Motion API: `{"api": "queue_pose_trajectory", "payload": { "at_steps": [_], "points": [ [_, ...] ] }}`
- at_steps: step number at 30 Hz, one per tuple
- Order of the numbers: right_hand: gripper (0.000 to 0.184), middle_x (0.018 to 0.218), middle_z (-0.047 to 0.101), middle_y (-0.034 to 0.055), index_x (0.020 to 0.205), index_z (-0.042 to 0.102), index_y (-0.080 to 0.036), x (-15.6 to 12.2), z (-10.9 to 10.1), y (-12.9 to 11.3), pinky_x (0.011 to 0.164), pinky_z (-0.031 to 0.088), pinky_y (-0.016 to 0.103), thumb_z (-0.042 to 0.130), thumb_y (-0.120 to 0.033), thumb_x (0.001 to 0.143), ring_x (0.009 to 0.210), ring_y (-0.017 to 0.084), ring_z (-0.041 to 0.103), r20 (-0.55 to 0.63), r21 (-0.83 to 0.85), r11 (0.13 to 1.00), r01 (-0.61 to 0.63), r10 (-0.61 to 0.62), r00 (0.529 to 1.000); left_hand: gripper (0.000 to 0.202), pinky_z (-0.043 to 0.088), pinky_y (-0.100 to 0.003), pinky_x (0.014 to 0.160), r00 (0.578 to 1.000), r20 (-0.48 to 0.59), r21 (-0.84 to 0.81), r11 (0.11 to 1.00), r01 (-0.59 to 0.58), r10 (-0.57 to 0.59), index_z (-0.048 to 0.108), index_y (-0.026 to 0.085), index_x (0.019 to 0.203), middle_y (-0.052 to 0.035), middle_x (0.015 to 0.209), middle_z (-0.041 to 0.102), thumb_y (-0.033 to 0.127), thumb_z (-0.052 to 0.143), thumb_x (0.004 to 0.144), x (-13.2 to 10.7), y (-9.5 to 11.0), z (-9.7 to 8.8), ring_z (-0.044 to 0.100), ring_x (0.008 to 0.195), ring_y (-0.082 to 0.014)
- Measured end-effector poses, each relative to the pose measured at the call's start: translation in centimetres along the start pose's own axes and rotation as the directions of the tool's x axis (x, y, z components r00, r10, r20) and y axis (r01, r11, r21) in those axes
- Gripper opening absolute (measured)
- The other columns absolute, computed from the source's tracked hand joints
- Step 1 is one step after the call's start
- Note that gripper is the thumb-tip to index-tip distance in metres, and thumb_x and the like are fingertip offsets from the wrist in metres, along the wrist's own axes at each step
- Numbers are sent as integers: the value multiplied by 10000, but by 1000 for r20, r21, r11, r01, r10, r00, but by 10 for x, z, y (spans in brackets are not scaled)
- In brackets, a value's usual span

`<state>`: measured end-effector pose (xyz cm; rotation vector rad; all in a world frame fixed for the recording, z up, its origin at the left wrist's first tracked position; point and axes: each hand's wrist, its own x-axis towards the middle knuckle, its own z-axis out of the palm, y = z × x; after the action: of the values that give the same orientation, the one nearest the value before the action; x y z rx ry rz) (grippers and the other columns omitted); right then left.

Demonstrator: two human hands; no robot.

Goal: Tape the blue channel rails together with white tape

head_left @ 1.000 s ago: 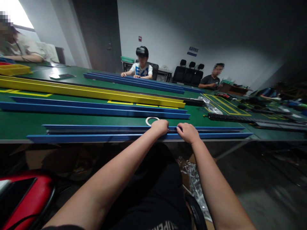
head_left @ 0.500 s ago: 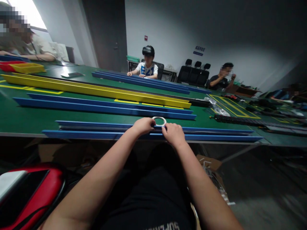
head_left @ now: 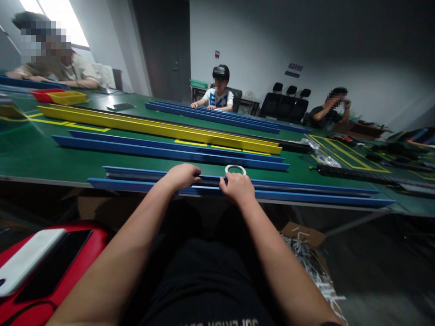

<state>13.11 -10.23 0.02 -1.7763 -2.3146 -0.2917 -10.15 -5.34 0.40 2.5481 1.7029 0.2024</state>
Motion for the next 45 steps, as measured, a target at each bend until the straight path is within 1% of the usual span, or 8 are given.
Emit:
{"api": "queue_pose_trajectory", "payload": {
  "at_steps": [6, 9, 17, 22, 30, 39, 42, 45],
  "points": [
    [478, 1022, 697, 133, 1031, 665, -161, -2, -1, 14, 864, 385, 352, 292, -455, 980, 971, 245, 604, -17, -16, 1000, -11, 11, 1000, 306, 365, -269, 583, 1000, -10, 21, 1000, -5, 5, 712, 284, 838, -37, 831, 723, 527, 527, 818, 6, 16, 4, 632, 742, -197],
    [440, 990, 709, 107, 965, 675, -183, -8, -3, 47, 843, 379, 335, 306, -423, 980, 952, 233, 616, -2, -52, 998, -28, 28, 1000, 322, 423, -279, 648, 999, -32, 20, 999, -38, 38, 728, 282, 884, -55, 888, 737, 522, 521, 832, 21, 48, 10, 656, 817, -220],
    [367, 1028, 720, 55, 1007, 674, -224, -33, -8, 167, 821, 368, 288, 342, -375, 970, 972, 196, 623, 13, -92, 993, -74, 76, 997, 319, 495, -324, 770, 993, -52, -64, 992, -109, 106, 733, 220, 951, -111, 991, 738, 471, 591, 817, 75, 161, 29, 678, 920, -255],
    [353, 1054, 719, 29, 1015, 678, -256, -36, -7, 196, 770, 373, 282, 353, -384, 959, 944, 196, 632, 29, -66, 987, -144, 147, 989, 338, 494, -333, 790, 995, -32, -107, 990, -95, 92, 728, 177, 953, -136, 979, 734, 459, 582, 836, 85, 185, 34, 679, 910, -249],
    [459, 992, 720, 84, 884, 695, -212, -28, -9, 173, 790, 372, 303, 281, -390, 972, 947, 219, 624, 96, -154, 960, -232, 249, 964, 523, 485, -351, 792, 980, -101, -106, 978, -180, 169, 672, 233, 1073, -97, 1023, 723, 605, 339, 918, 60, 171, 29, 664, 934, -253],
    [344, 1029, 704, 97, 986, 652, -195, -17, -7, 84, 855, 370, 357, 346, -348, 945, 993, 241, 599, 74, -92, 990, -104, 111, 991, 646, 446, -352, 794, 981, -142, 33, 991, -131, 134, 623, 254, 1133, -96, 1079, 703, 704, 221, 900, 13, 110, 18, 654, 961, -263],
    [329, 1045, 700, 94, 1015, 637, -197, -11, -3, 61, 849, 375, 364, 351, -345, 944, 983, 244, 602, 25, -66, 996, -52, 54, 998, 704, 437, -362, 814, 979, -138, 65, 988, -142, 149, 586, 263, 1213, -104, 1099, 691, 780, 293, 835, 4, 95, 17, 643, 998, -282],
    [333, 1041, 698, 99, 1002, 635, -194, -9, -2, 52, 857, 376, 364, 343, -345, 951, 981, 241, 605, 12, -62, 997, -52, 53, 999, 808, 424, -376, 857, 975, -134, 106, 981, -165, 178, 530, 265, 1295, -112, 1122, 673, 824, 475, 714, -2, 91, 18, 621, 1036, -303]
  ]
}}
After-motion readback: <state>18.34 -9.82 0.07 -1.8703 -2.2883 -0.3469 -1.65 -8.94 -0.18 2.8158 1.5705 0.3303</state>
